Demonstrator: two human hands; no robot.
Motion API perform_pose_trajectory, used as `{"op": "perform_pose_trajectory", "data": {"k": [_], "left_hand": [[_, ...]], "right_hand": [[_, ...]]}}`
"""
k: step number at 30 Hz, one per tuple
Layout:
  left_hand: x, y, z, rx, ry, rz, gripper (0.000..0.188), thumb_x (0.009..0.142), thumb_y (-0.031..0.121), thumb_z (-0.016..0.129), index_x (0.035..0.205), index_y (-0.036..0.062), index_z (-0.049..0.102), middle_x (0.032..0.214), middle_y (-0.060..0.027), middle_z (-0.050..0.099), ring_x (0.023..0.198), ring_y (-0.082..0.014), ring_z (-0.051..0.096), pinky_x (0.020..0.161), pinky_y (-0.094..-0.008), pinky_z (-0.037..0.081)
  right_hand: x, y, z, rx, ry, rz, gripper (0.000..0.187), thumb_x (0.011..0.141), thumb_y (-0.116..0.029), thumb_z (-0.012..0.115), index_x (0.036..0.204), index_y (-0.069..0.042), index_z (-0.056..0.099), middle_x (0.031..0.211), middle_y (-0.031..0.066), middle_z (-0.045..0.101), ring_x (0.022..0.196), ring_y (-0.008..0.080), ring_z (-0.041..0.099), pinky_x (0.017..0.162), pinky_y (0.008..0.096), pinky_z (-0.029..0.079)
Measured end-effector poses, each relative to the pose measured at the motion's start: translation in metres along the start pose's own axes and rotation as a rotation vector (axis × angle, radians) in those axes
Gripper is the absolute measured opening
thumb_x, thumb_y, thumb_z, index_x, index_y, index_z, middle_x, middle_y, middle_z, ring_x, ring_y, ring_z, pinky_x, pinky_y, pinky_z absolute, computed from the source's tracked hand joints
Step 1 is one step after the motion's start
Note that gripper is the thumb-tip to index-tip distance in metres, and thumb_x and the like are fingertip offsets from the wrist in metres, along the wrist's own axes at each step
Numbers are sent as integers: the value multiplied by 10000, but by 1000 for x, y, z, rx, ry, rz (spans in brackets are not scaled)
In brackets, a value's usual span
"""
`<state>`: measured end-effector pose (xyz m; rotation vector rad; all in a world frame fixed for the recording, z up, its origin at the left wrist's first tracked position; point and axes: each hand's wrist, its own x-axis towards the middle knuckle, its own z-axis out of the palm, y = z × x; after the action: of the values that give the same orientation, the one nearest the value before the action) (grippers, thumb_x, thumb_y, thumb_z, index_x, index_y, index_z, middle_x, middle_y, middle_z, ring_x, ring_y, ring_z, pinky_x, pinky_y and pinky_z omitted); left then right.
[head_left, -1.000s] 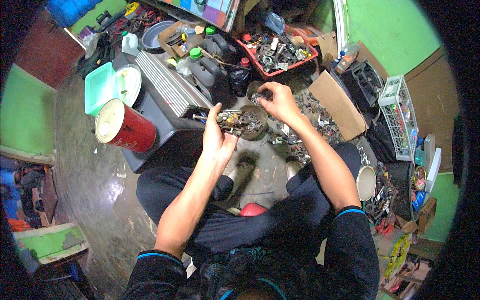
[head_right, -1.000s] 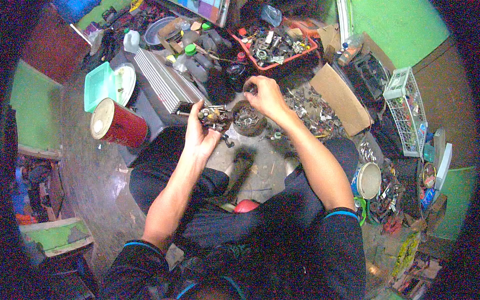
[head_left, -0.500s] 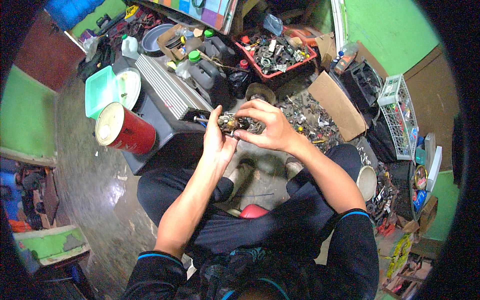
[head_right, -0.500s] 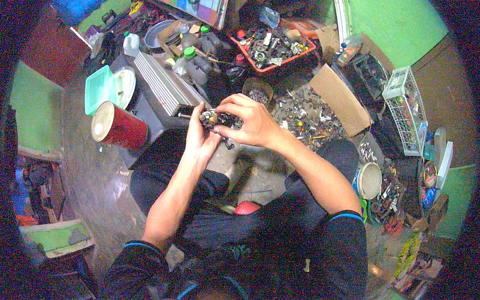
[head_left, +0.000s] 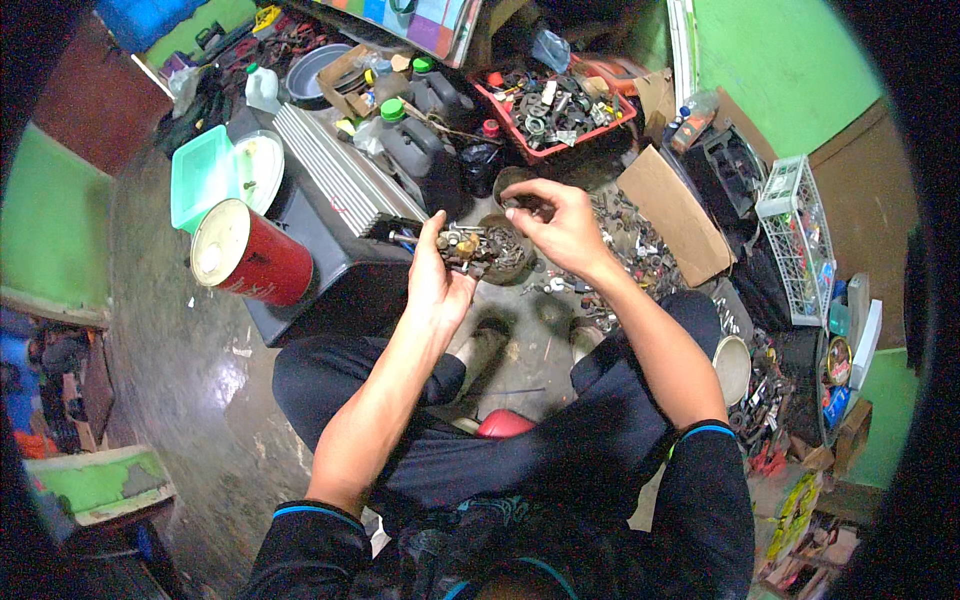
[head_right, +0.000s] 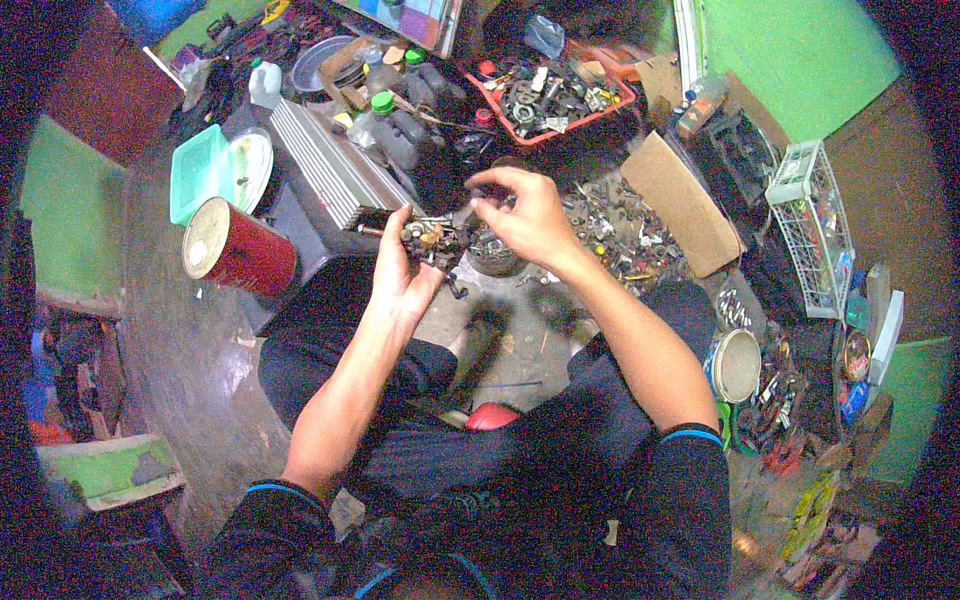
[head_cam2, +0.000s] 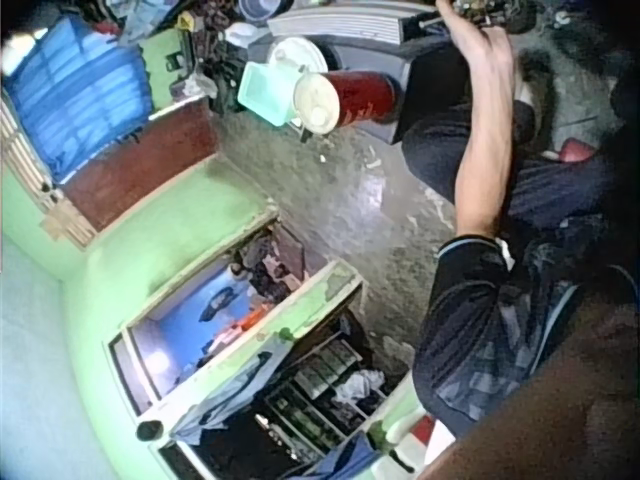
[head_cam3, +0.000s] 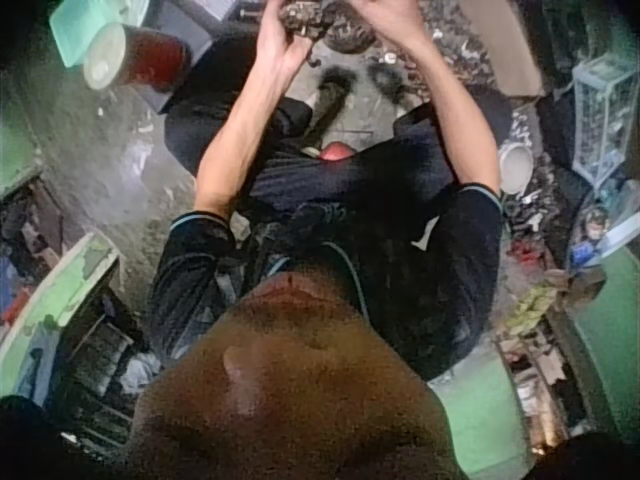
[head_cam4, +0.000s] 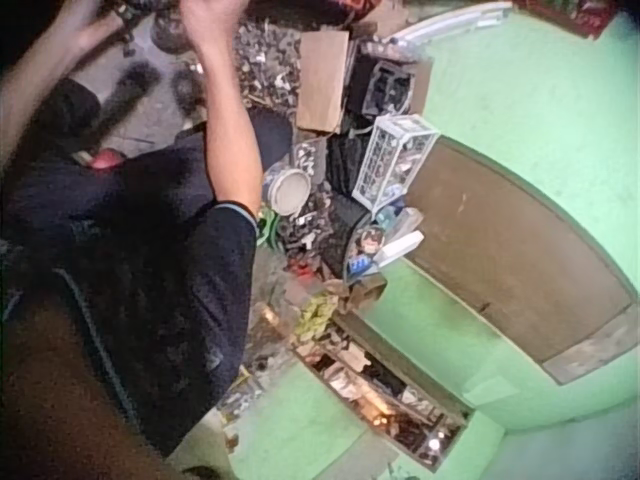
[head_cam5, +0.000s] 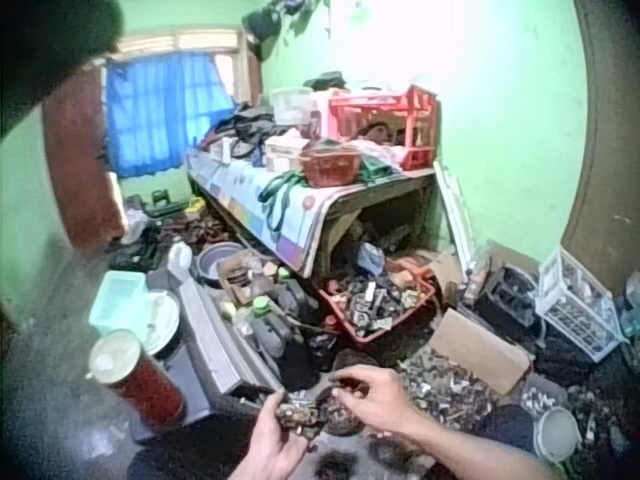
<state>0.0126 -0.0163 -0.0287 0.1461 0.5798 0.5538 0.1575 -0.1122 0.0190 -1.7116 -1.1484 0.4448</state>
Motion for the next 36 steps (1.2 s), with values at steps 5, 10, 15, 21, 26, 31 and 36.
{"op": "perform_pose_trajectory", "data": {"k": [5, 10, 15, 21, 26, 31, 36], "left_hand": [[-2, -1, 5, -4, 4, 0, 301, 915, 288, 588, 1055, 29, 523, 956, -103, 629, 881, -235, 625, 887, -408, 502], [-6, 1, 7, 10, 22, 10, 298, 919, 289, 580, 1053, 28, 526, 946, -103, 632, 872, -228, 628, 863, -402, 511], [-9, 2, 9, 14, -11, 8, 263, 915, 297, 577, 993, 47, 559, 925, -96, 640, 852, -229, 625, 838, -384, 519], [-8, 0, 8, 26, 11, 4, 278, 918, 290, 578, 1018, 34, 534, 901, -88, 627, 821, -215, 617, 824, -394, 512], [-1, 1, -1, 12, 6, -2, 229, 910, 299, 584, 963, 77, 562, 883, -66, 628, 814, -211, 612, 812, -390, 512], [-2, 1, 0, 26, 5, 6, 205, 905, 293, 595, 931, 92, 562, 853, -51, 618, 785, -199, 599, 777, -380, 514], [-9, 3, 6, 40, 12, 0, 221, 908, 294, 582, 951, 79, 554, 872, -59, 616, 822, -201, 603, 769, -379, 518]], "right_hand": [[1, 17, 3, 7, -77, 96, 199, 824, -35, 647, 1019, -7, 671, 807, 8, 653, 664, 42, 544, 605, 235, 476], [0, 17, 4, 157, -210, 58, 204, 801, -44, 657, 1002, -20, 678, 849, 50, 682, 740, 94, 603, 688, 273, 494], [-3, 11, 5, 66, -262, -219, 147, 766, -53, 653, 904, -30, 700, 855, 87, 697, 785, 171, 648, 708, 306, 496], [-3, 11, 4, 68, -229, -127, 135, 756, -65, 645, 873, -34, 702, 814, 86, 695, 778, 177, 653, 708, 316, 505], [-7, -2, 1, 75, -276, -146, 225, 737, -77, 690, 958, -36, 686, 907, 76, 664, 839, 171, 631, 736, 312, 506], [-9, -2, 5, -25, -317, -341, 335, 736, -69, 726, 1064, -48, 665, 1002, 61, 612, 937, 168, 592, 724, 284, 506], [-9, -1, 6, 75, -298, -278, 351, 705, -77, 769, 1041, -46, 674, 987, 71, 623, 934, 190, 608, 740, 305, 525]]}}
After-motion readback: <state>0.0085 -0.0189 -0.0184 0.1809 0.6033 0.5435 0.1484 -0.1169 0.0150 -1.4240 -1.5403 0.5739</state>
